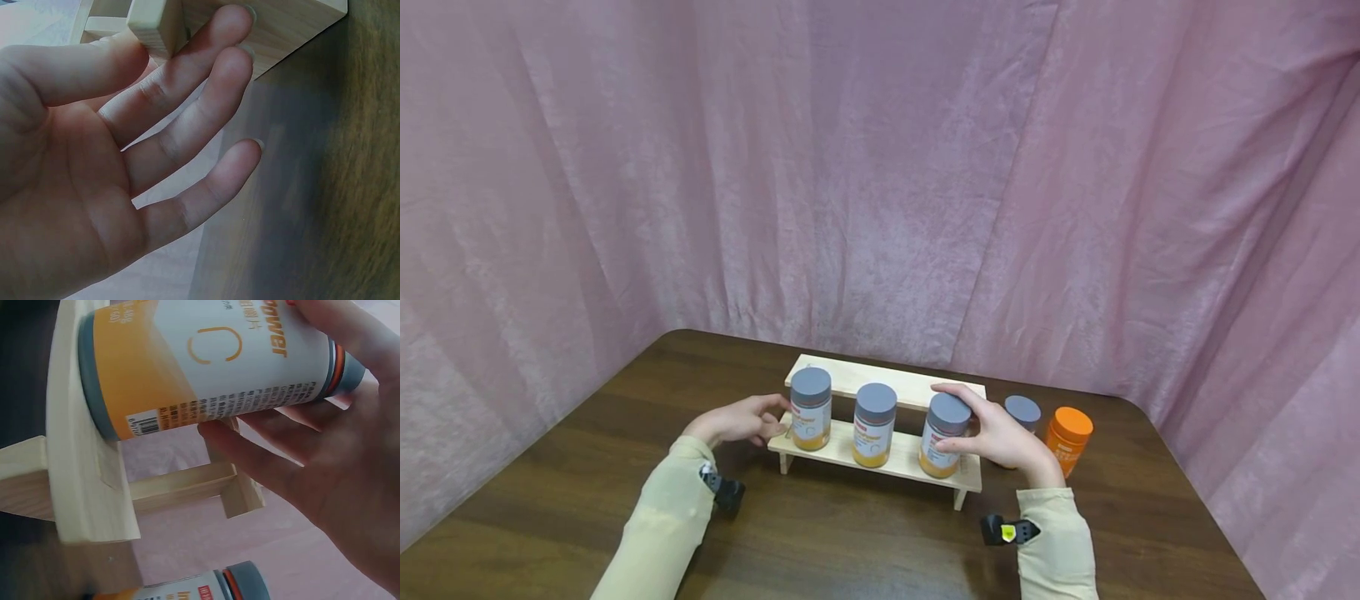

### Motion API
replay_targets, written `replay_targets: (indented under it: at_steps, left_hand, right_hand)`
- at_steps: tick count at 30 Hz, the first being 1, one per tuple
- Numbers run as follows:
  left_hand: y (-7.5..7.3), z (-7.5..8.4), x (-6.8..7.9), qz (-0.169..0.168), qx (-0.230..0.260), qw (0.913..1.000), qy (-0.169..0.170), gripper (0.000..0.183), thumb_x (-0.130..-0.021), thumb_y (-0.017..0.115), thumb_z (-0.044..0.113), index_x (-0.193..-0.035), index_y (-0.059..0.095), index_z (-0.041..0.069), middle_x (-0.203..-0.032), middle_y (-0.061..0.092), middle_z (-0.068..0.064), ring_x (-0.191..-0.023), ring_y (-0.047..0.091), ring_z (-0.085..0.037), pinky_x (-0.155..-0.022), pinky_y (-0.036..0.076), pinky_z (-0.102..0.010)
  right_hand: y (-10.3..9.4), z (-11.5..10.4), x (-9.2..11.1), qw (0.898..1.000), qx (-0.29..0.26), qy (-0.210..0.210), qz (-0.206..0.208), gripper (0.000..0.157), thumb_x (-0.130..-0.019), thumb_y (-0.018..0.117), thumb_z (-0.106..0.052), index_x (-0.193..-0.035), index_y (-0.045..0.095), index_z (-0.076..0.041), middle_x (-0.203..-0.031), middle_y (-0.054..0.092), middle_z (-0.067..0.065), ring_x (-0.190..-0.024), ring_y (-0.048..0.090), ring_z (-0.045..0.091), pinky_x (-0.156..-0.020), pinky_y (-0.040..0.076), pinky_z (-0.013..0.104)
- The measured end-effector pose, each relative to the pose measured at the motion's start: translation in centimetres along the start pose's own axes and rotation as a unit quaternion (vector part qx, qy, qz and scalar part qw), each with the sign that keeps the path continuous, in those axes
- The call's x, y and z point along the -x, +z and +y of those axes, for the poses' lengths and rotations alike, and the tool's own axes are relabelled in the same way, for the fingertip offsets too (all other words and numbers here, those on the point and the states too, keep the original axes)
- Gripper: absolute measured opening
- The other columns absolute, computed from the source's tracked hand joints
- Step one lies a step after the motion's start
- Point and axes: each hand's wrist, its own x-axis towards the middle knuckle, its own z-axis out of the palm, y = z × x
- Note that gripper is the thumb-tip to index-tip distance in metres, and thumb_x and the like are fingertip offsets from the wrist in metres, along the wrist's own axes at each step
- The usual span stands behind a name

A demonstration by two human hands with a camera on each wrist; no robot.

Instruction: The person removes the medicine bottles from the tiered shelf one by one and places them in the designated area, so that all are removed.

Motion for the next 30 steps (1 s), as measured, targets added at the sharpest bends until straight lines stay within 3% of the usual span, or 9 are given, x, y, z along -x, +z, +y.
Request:
replay_targets:
  at_steps: [6, 12, 18, 30]
  left_hand:
    - [0.0, 0.3, 0.2, -0.001, -0.004, 1.0, 0.004, 0.037, -0.094, 0.056, 0.01, -0.129, 0.048, 0.002, -0.087, 0.068, -0.008, -0.074, 0.062, -0.016, -0.069, 0.049, -0.032]
    - [-0.1, 0.3, 0.3, -0.009, 0.005, 0.9999, 0.009, 0.039, -0.094, 0.057, 0.012, -0.13, 0.048, 0.001, -0.09, 0.069, -0.013, -0.076, 0.063, -0.018, -0.071, 0.05, -0.034]
    - [-0.5, 0.4, 0.7, -0.029, 0.003, 0.9991, 0.03, 0.039, -0.093, 0.059, 0.016, -0.127, 0.048, 0.001, -0.088, 0.069, -0.009, -0.076, 0.065, -0.017, -0.068, 0.05, -0.03]
    - [0.1, 0.5, 0.4, -0.004, 0.0, 1.0, -0.005, 0.041, -0.094, 0.057, 0.01, -0.132, 0.046, 0.001, -0.098, 0.069, -0.015, -0.078, 0.064, -0.016, -0.07, 0.049, -0.031]
  right_hand:
    - [0.1, 0.4, 0.0, 0.999, -0.04, 0.015, -0.014, 0.085, -0.081, 0.078, -0.017, -0.15, 0.029, -0.014, -0.135, 0.041, 0.018, -0.108, 0.055, 0.005, -0.088, 0.051, 0.023]
    - [0.1, 0.6, 0.0, 0.999, -0.032, 0.018, -0.011, 0.072, -0.082, 0.078, -0.019, -0.139, 0.035, -0.01, -0.125, 0.051, 0.017, -0.106, 0.057, 0.011, -0.087, 0.052, 0.026]
    - [-0.3, 0.3, 0.5, 0.999, -0.035, 0.018, -0.007, 0.067, -0.082, 0.078, -0.018, -0.134, 0.038, -0.009, -0.12, 0.055, 0.016, -0.102, 0.06, 0.007, -0.085, 0.053, 0.025]
    - [-1.8, -0.2, 1.8, 0.997, -0.055, 0.001, 0.047, 0.063, -0.085, 0.073, -0.007, -0.138, 0.038, -0.006, -0.12, 0.057, 0.015, -0.102, 0.062, 0.007, -0.085, 0.052, 0.027]
